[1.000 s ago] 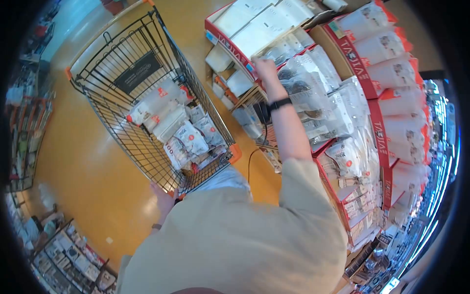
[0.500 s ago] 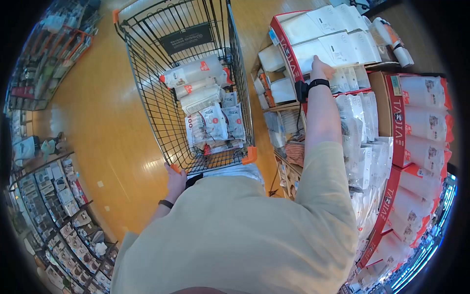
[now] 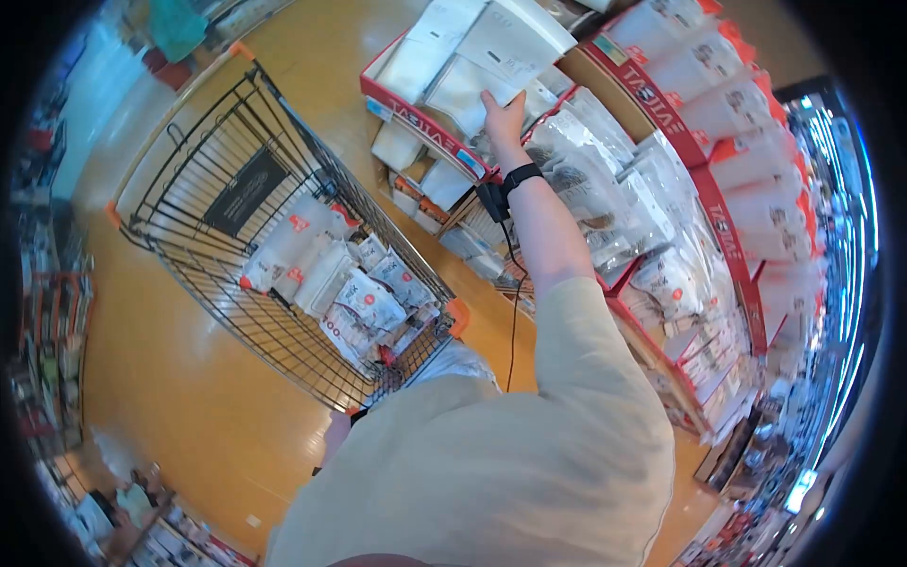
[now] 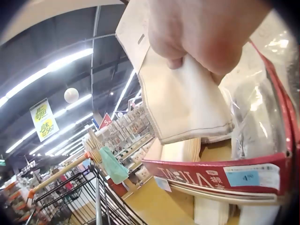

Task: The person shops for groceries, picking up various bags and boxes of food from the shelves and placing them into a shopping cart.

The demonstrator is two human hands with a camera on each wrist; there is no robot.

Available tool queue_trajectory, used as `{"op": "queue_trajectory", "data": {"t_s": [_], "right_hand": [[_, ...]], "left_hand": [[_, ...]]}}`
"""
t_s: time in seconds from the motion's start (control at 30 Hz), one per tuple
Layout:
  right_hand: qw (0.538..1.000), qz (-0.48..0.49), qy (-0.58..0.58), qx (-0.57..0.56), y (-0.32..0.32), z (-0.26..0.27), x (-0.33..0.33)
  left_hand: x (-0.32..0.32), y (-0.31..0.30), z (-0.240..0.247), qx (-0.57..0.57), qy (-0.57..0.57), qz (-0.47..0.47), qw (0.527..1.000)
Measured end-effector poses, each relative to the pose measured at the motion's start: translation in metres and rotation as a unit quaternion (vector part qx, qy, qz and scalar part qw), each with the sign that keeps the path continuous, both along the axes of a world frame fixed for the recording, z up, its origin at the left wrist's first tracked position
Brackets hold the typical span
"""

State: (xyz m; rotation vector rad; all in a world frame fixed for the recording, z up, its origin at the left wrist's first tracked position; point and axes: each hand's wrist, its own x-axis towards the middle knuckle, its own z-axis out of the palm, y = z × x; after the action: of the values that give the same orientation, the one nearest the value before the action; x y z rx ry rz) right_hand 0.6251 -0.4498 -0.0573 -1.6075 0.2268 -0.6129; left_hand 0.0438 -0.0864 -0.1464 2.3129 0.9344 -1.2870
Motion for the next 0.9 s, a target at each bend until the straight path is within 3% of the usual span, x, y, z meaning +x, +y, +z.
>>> {"op": "queue_trajectory", "data": {"t_s": [0.03, 0.07, 0.13, 0.17, 0.23, 0.27, 0.3, 0.33, 0.4, 0.43, 0.53, 0.6, 0.67, 0.73, 0.87, 0.9], "right_hand": [[1.000, -0.002, -0.013, -0.002, 0.002, 0.009, -0.009], [0.999, -0.006, -0.031, -0.030, 0.002, 0.016, -0.015], [0.994, -0.014, -0.055, -0.090, -0.002, 0.024, -0.037], [0.991, -0.017, -0.087, -0.104, -0.001, 0.030, -0.055], [0.974, -0.086, -0.062, -0.201, 0.003, 0.045, -0.109], [0.960, -0.117, -0.048, -0.248, 0.008, 0.051, -0.138], [0.987, -0.048, -0.025, -0.150, 0.006, 0.051, -0.165], [0.995, -0.012, 0.019, -0.092, 0.019, 0.062, -0.199], [0.993, 0.063, 0.095, 0.024, 0.053, 0.095, -0.263], [0.991, 0.078, 0.104, 0.023, 0.065, 0.090, -0.286], [0.972, 0.150, 0.182, -0.016, 0.088, 0.035, -0.318], [0.935, 0.211, 0.270, -0.094, 0.116, 0.022, -0.323], [0.893, 0.271, 0.327, -0.149, 0.145, -0.030, -0.321], [0.877, 0.314, 0.336, -0.141, 0.180, -0.090, -0.322], [0.845, 0.359, 0.377, -0.126, 0.220, -0.144, -0.329], [0.825, 0.382, 0.410, -0.070, 0.224, -0.151, -0.328]], "left_hand": [[-0.001, 0.015, -0.006, -0.032, -0.023, -0.008, 0.999], [-0.002, 0.030, -0.013, -0.058, -0.012, -0.082, 0.995], [0.057, 0.031, 0.062, -0.111, 0.020, -0.229, 0.967], [0.071, 0.039, 0.053, -0.160, 0.050, -0.235, 0.957], [0.131, 0.027, 0.097, -0.220, 0.107, -0.194, 0.950], [0.136, 0.024, 0.078, -0.205, 0.050, -0.218, 0.953], [0.136, 0.021, 0.060, -0.190, -0.006, -0.236, 0.953], [0.155, 0.012, 0.084, -0.213, 0.021, -0.232, 0.949], [0.178, -0.006, 0.108, -0.234, 0.023, -0.243, 0.941], [0.180, -0.012, 0.106, -0.233, 0.001, -0.263, 0.936], [0.177, -0.031, 0.107, -0.207, -0.041, -0.330, 0.920], [0.161, -0.035, 0.076, -0.184, -0.034, -0.377, 0.907], [0.149, -0.036, 0.061, -0.197, -0.015, -0.377, 0.905], [0.139, -0.036, 0.058, -0.204, 0.032, -0.390, 0.898], [0.131, -0.044, 0.042, -0.197, 0.025, -0.381, 0.903], [0.131, -0.046, 0.041, -0.192, 0.022, -0.382, 0.904]]}}
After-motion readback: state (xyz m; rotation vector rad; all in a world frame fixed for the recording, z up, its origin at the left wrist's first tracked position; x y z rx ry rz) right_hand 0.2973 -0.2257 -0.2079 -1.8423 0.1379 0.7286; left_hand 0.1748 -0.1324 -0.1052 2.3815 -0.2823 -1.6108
